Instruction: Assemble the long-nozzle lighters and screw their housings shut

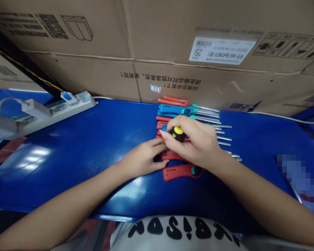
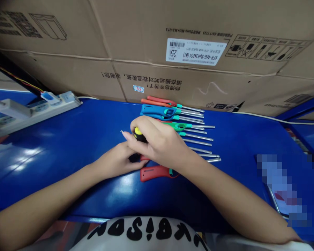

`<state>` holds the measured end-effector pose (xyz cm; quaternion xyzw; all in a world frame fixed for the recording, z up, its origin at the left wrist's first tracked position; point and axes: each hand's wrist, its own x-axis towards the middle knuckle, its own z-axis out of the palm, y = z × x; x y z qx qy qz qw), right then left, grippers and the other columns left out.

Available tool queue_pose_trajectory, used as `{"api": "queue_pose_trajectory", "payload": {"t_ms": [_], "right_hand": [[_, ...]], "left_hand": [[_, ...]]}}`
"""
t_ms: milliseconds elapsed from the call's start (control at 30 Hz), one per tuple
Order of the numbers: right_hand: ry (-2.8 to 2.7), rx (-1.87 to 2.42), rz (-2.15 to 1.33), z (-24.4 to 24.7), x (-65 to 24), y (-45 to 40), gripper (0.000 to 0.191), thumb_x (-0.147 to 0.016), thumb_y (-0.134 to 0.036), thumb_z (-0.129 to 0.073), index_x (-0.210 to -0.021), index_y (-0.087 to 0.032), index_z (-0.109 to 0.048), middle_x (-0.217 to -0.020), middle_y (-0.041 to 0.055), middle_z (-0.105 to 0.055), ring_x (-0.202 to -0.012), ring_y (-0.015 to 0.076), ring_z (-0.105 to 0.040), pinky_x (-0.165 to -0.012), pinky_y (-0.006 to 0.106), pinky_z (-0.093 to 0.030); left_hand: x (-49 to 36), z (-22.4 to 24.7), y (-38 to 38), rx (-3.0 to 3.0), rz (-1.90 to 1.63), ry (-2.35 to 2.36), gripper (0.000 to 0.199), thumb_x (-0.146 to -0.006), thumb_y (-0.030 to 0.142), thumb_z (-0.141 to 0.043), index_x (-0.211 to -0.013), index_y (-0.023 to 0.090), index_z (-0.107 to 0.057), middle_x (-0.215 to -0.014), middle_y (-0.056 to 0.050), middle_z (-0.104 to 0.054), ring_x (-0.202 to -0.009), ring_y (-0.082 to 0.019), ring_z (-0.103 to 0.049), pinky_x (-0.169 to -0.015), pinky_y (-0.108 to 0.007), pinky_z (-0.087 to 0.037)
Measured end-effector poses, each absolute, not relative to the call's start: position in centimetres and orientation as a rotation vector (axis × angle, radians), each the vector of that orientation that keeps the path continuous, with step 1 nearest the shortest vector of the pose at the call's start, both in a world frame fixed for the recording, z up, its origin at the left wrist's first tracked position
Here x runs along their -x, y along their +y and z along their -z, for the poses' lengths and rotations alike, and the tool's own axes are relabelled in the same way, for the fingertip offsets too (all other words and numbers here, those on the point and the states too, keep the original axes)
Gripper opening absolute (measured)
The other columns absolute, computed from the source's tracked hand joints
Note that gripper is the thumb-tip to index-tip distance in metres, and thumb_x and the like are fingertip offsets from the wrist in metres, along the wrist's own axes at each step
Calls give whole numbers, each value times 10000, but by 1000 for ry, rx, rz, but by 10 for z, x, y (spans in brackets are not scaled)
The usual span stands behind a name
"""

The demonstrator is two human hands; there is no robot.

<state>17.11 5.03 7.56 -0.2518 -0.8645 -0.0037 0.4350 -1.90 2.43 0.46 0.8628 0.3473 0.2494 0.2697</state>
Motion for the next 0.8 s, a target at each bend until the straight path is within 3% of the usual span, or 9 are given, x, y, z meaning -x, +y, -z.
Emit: {"api": "queue_pose_trajectory", "payload": {"t_ms": [167,333,467,600,700,800], "right_hand": [[-2089,734,-56,-75,-168,54,122,-978,-213,-618,-872,-187,-563,-769,-11,-654,-673,91,-612,-622,222,-466],[-2088,813,-125,-77,-168,58,145,-991,-259,-591,-868,-184,-573,-741,-17,-636,-618,97,-560,-603,243,-427],[-2328,911,112,-90,-164,53,333,-1028,-427,-508,-826,-178,-598,-712,24,-651,-607,140,-571,-538,286,-326],[-2423,1109,353,-104,-150,44,520,-995,-621,-462,-799,-167,-623,-556,59,-589,-502,189,-542,-483,319,-182],[-2539,1097,277,-110,-146,41,346,-1024,-418,-465,-860,-164,-633,-547,59,-584,-480,190,-520,-475,338,-224],[-2724,893,113,-116,-156,42,225,-999,-222,-429,-959,-149,-638,-767,98,-668,-703,231,-610,-607,348,-401]], "left_hand": [[19,-8,23,-2354,-661,977,191,-894,226,-689,-1067,148,-677,-1034,-85,-659,-906,-211,-660,-804,-330,-561],[19,-8,23,-2331,-638,964,198,-895,218,-691,-1076,139,-687,-1078,-100,-663,-969,-227,-661,-866,-353,-564],[19,-6,24,-2332,-660,985,209,-885,224,-682,-1083,156,-695,-1038,-89,-683,-914,-222,-675,-821,-349,-574],[19,-7,23,-2281,-644,974,241,-879,200,-665,-1117,171,-692,-1059,-88,-727,-956,-244,-699,-848,-367,-585],[19,-7,22,-2253,-666,978,292,-881,218,-671,-1169,169,-677,-1145,-106,-723,-1040,-265,-693,-898,-386,-585],[19,-6,22,-2263,-659,998,246,-874,239,-682,-1108,164,-688,-1138,-109,-712,-1019,-265,-691,-866,-379,-589]]}}
